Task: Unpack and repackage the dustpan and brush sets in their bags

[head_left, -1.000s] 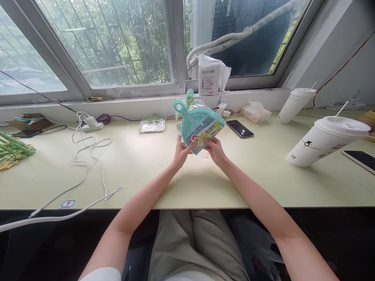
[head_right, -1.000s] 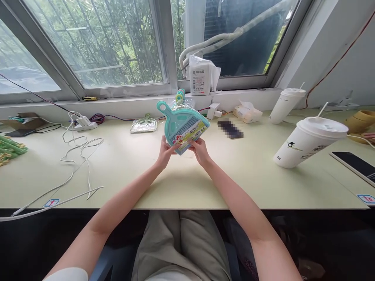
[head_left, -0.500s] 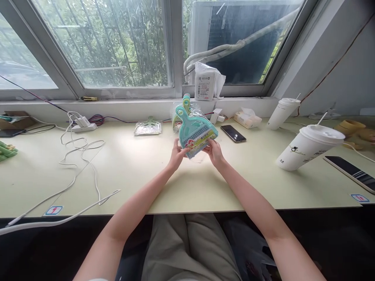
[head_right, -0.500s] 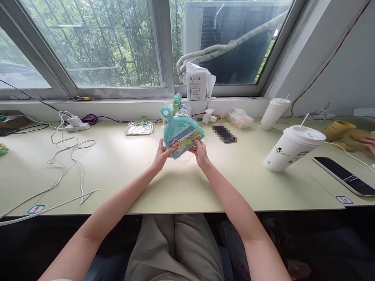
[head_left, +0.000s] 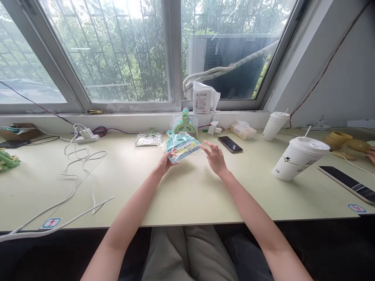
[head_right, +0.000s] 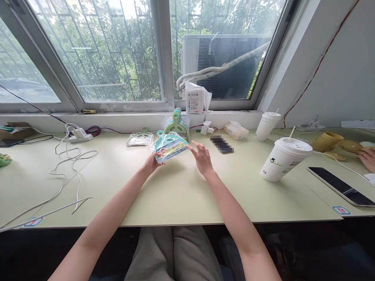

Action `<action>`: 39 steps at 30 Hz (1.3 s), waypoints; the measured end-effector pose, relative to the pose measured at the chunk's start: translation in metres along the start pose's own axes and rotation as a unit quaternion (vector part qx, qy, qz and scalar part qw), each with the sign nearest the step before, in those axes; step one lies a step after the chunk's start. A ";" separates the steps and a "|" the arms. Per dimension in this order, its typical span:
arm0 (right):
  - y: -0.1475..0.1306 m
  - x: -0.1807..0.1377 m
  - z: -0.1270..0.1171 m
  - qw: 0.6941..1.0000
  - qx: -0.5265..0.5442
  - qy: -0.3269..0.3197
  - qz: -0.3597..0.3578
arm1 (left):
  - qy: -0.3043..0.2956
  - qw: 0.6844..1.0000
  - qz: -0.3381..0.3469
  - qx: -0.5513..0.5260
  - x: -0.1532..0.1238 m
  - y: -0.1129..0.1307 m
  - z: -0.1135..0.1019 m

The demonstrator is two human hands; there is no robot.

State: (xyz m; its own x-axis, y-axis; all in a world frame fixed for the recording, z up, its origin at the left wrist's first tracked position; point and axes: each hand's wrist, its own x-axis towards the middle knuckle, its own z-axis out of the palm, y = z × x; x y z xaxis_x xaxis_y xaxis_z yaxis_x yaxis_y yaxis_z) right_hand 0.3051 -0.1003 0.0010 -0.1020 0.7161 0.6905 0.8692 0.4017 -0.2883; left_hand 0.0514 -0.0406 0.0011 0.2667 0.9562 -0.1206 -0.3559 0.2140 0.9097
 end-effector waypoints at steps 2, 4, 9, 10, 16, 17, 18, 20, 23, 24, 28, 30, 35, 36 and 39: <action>-0.003 -0.001 0.002 0.997 -0.050 -0.029 -0.056 | -0.008 1.000 -0.028 0.008 0.004 0.000 -0.008; -0.004 -0.001 0.007 0.996 -0.047 -0.029 -0.074 | -0.024 0.998 -0.051 0.005 0.008 -0.001 -0.014; -0.001 -0.001 0.015 0.997 0.066 0.040 -0.026 | -0.062 0.996 -0.071 -0.006 0.015 -0.006 -0.020; 0.000 -0.001 0.016 0.996 0.077 0.045 -0.021 | -0.063 0.995 -0.076 -0.001 0.016 -0.006 -0.021; 0.006 0.001 0.022 0.991 0.128 0.013 0.025 | -0.119 0.987 -0.101 0.033 0.015 -0.003 -0.023; 0.008 0.001 0.024 0.990 0.131 0.008 0.041 | -0.132 0.985 -0.103 0.040 0.015 -0.003 -0.024; 0.010 0.000 0.027 0.989 0.133 0.005 0.058 | -0.145 0.983 -0.104 0.048 0.015 -0.003 -0.024; 0.015 -0.001 0.031 0.985 0.149 0.003 0.088 | -0.172 0.978 -0.098 0.067 0.014 -0.004 -0.024; 0.020 -0.002 0.035 0.974 0.194 0.013 0.116 | -0.200 0.971 -0.081 0.104 0.010 -0.005 -0.021; 0.021 -0.002 0.035 0.971 0.204 0.019 0.123 | -0.205 0.969 -0.077 0.116 0.008 -0.006 -0.019; 0.023 -0.001 0.035 0.952 0.247 0.045 0.177 | -0.228 0.959 -0.067 0.155 0.002 -0.005 -0.013; 0.024 0.001 0.034 0.914 0.325 0.033 0.241 | -0.240 0.953 -0.070 0.174 0.000 -0.003 -0.011; 0.028 0.004 0.025 0.765 0.508 -0.085 0.385 | -0.257 0.941 -0.067 0.211 -0.004 0.005 -0.009; 0.028 0.005 0.023 0.754 0.517 -0.082 0.397 | -0.262 0.940 -0.053 0.213 -0.005 0.006 -0.008; 0.028 0.005 0.021 0.750 0.514 -0.038 0.415 | -0.273 0.931 -0.002 0.242 -0.009 0.007 -0.006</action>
State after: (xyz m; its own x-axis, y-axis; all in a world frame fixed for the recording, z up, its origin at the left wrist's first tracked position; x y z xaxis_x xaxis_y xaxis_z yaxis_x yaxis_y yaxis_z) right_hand 0.3183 -0.0731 -0.0173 0.2057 0.9779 -0.0384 -0.1802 -0.0007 -0.9836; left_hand 0.0415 -0.0462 0.0062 0.7294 0.6837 -0.0241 0.0554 -0.0240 0.9982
